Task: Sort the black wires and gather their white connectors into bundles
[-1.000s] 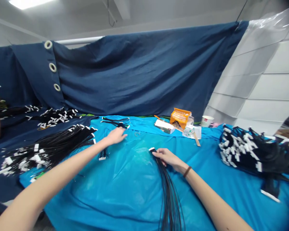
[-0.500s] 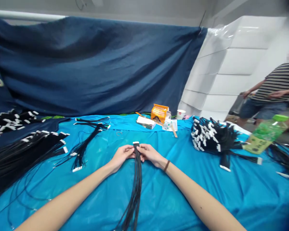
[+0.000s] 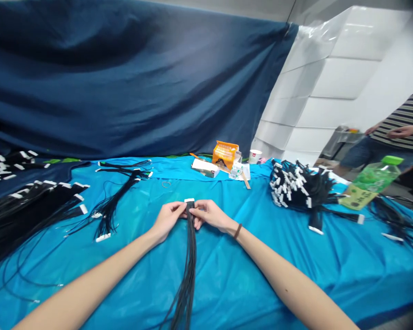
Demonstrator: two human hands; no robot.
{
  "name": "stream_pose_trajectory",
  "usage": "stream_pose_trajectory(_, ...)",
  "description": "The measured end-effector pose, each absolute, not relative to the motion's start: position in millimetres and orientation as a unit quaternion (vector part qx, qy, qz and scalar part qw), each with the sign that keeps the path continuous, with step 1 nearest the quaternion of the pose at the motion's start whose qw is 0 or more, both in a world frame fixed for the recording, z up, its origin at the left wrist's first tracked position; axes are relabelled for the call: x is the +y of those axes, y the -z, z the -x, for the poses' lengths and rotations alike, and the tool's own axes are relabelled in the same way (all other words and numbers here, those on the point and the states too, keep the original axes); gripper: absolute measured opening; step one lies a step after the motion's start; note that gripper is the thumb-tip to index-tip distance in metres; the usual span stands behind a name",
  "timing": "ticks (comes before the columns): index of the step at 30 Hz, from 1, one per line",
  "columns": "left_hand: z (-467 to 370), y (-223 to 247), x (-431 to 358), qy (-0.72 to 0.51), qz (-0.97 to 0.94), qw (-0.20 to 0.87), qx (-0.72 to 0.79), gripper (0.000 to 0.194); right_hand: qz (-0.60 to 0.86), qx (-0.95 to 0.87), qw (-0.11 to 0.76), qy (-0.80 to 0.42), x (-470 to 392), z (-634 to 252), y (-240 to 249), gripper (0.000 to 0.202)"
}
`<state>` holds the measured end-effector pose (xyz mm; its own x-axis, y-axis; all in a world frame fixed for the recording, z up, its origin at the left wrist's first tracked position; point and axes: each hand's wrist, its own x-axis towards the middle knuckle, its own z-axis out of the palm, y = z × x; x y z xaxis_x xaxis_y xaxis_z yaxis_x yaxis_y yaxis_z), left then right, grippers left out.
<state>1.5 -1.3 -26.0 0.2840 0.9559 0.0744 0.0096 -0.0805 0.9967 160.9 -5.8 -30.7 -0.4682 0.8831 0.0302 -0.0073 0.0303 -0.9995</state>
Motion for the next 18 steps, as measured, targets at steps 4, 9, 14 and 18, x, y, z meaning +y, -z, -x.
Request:
stream_pose_trajectory(4, -3.7, 25.4, -2.4, -0.446, -0.602, 0.508, 0.426, 0.036, 0.359, -0.642, 0.366, -0.570, -6.1, -161.9, 30.9, 0.044)
stream_pose_trajectory(9, -2.1, 29.5, -0.6, -0.452, -0.608, 0.475, 0.449, 0.032, 0.357, -0.656, 0.369, -0.553, -8.1, -159.2, 31.5, 0.043)
stream_pose_trajectory(14, -0.3, 31.8, 0.0, -0.458, -0.633, 0.408, 0.473, 0.027, 0.359, -0.651, 0.375, -0.553, -9.4, -157.3, 31.7, 0.044)
stream_pose_trajectory(18, -0.2, 30.8, -0.4, -0.444, -0.667, 0.328, 0.500, 0.027, 0.362, -0.647, 0.374, -0.557, -9.6, -155.8, 32.7, 0.045)
